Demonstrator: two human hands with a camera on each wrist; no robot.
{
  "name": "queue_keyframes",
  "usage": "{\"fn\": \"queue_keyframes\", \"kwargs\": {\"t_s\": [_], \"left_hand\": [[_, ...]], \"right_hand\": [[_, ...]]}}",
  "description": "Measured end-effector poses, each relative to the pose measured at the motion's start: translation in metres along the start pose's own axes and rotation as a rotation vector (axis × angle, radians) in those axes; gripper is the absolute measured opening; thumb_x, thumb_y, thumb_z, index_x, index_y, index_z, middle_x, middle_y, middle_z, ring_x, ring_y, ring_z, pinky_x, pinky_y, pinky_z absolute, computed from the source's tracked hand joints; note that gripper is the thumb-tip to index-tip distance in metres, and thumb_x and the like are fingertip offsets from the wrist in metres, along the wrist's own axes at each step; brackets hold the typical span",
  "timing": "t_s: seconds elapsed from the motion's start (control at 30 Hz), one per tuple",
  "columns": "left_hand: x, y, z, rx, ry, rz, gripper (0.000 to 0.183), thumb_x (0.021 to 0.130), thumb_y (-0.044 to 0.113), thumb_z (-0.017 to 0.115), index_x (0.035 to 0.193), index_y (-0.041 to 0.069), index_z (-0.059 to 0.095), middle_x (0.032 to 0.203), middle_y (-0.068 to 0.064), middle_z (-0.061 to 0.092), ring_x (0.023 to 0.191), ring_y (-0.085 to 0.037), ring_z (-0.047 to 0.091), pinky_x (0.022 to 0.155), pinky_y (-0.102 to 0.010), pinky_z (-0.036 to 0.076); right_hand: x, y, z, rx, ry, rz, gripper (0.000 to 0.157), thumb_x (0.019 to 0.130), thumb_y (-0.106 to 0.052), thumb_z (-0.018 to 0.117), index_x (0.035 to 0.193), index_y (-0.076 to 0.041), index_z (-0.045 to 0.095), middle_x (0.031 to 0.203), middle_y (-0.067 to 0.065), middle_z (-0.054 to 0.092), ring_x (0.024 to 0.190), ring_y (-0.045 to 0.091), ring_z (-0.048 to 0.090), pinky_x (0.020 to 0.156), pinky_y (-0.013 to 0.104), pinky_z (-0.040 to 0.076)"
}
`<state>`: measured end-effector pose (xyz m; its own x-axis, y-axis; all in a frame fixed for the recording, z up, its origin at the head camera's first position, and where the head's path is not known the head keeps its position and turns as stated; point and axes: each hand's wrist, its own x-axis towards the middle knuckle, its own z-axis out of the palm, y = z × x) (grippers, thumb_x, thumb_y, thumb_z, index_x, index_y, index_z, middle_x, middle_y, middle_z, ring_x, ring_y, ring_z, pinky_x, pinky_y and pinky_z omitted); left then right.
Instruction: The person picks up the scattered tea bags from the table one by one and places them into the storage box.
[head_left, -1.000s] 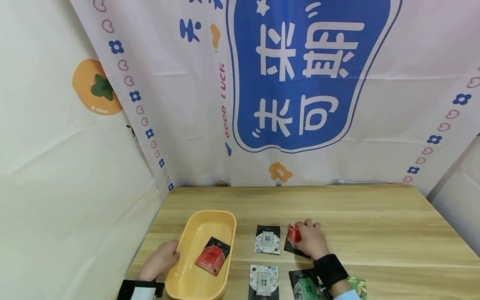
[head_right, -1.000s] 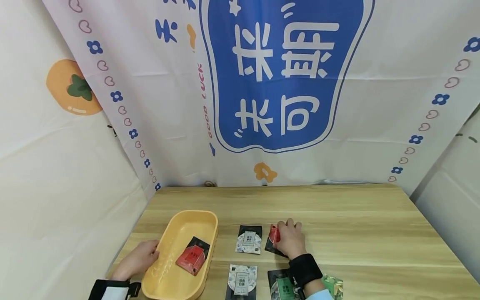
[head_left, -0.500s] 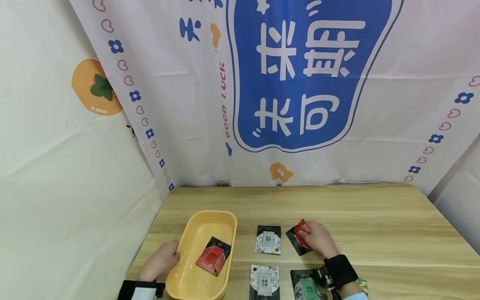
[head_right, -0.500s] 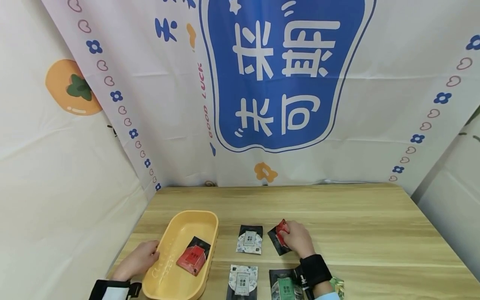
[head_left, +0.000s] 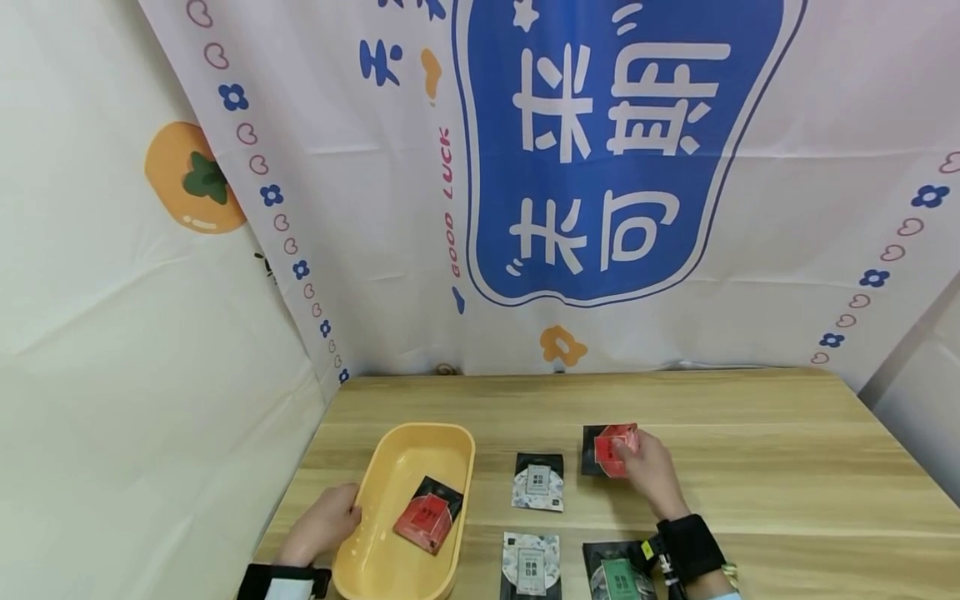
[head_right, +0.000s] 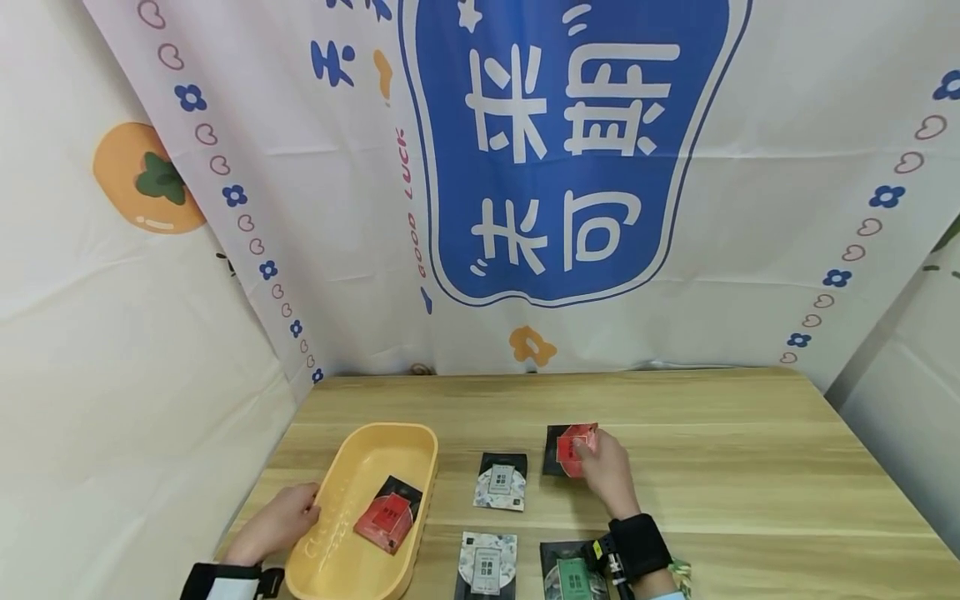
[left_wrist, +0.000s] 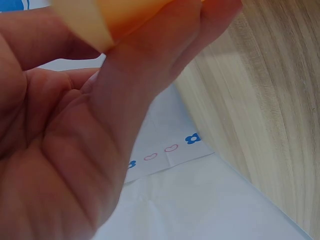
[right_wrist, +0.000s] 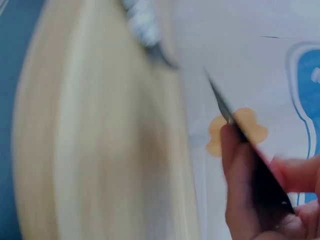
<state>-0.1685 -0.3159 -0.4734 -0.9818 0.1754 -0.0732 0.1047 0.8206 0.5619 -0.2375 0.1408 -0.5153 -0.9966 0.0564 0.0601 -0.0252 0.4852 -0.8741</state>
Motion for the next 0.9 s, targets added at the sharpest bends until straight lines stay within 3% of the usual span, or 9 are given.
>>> {"fn": "queue_keyframes", "kwargs": {"t_s": [0.17, 0.33, 0.6, 0.9], "left_hand": [[-0.0008, -0.0015, 0.0007, -0.019, -0.005, 0.018, 0.012, 0.085, -0.005, 0.050, 0.084, 0.000, 0.060, 0.065, -0.003, 0.055, 0.057, -0.014, 0.049, 0.053, -0.031, 0.044], [-0.0019, -0.0008, 0.0007, -0.016, -0.011, 0.015, 0.012, 0.084, -0.006, 0.050, 0.083, 0.000, 0.060, 0.064, -0.003, 0.055, 0.057, -0.015, 0.049, 0.053, -0.030, 0.044], [-0.0028, -0.0027, 0.0021, -0.034, -0.024, 0.012, 0.012, 0.086, -0.006, 0.049, 0.085, 0.000, 0.060, 0.066, -0.003, 0.055, 0.058, -0.014, 0.049, 0.053, -0.030, 0.044], [-0.0044, -0.0049, 0.0025, -0.034, -0.011, 0.035, 0.013, 0.085, -0.007, 0.049, 0.086, -0.001, 0.060, 0.067, -0.004, 0.056, 0.059, -0.013, 0.049, 0.053, -0.029, 0.043]], "right_hand": [[-0.0022, -0.0037, -0.0041, 0.122, -0.025, 0.070, 0.019, 0.097, -0.012, 0.050, 0.097, 0.005, 0.058, 0.072, 0.008, 0.054, 0.060, 0.016, 0.043, 0.058, 0.029, 0.035], [-0.0027, -0.0050, -0.0051, 0.138, -0.007, 0.117, 0.023, 0.095, -0.017, 0.055, 0.086, 0.004, 0.059, 0.062, 0.000, 0.048, 0.053, 0.013, 0.038, 0.051, 0.026, 0.031], [-0.0038, -0.0043, -0.0023, 0.173, 0.032, 0.154, 0.027, 0.094, -0.021, 0.058, 0.096, 0.004, 0.067, 0.061, -0.001, 0.057, 0.052, 0.011, 0.042, 0.049, 0.025, 0.032], [-0.0041, -0.0063, 0.0038, 0.169, 0.021, 0.148, 0.026, 0.093, -0.021, 0.059, 0.091, 0.004, 0.066, 0.061, 0.000, 0.056, 0.054, 0.013, 0.041, 0.050, 0.026, 0.031]]}}
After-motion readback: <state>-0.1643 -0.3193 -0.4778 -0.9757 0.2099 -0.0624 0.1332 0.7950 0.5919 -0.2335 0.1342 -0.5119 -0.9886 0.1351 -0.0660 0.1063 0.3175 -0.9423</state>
